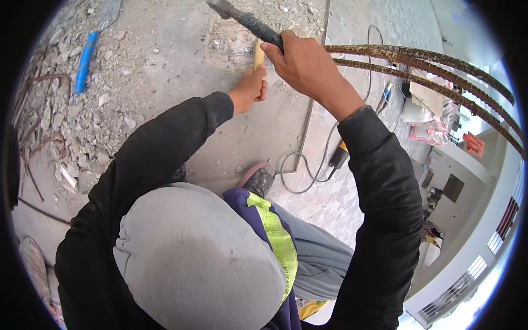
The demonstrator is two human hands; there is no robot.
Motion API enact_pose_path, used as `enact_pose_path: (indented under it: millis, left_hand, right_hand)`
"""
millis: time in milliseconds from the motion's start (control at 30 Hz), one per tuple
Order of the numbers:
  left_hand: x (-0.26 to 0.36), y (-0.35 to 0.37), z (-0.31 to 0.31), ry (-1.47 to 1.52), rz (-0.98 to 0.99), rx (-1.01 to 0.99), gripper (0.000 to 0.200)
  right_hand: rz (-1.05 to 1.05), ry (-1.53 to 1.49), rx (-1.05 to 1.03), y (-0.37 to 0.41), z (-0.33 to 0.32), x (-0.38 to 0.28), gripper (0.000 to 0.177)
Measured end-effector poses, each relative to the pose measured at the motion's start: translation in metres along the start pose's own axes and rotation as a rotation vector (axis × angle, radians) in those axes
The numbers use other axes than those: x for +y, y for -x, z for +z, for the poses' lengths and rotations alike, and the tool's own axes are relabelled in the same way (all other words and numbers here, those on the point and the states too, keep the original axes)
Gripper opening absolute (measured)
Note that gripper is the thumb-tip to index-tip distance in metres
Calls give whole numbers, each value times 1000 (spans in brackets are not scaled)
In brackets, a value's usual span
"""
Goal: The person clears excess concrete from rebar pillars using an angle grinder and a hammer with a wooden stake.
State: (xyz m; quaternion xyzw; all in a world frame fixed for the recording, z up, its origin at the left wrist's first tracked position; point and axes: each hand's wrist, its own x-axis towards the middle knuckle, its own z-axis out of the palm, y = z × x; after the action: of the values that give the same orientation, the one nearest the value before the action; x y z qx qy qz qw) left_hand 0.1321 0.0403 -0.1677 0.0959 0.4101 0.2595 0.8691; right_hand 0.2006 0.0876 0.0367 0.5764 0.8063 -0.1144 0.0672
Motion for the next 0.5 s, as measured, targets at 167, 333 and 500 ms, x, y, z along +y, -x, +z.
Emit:
enact_pose_path:
  millis: [167, 333, 500]
  left_hand:
    - [1, -3, -5, 0, -9, -28, 25]
    - [10, -2, -2, 33, -65, -18, 26]
    - [19, 0, -2, -28, -91, 9, 26]
  right_hand:
    - [5, 170, -137, -22, 32, 26, 41]
    - [42, -9, 28, -14, -7, -31, 42]
    - [154, 252, -448, -43, 9, 5, 32]
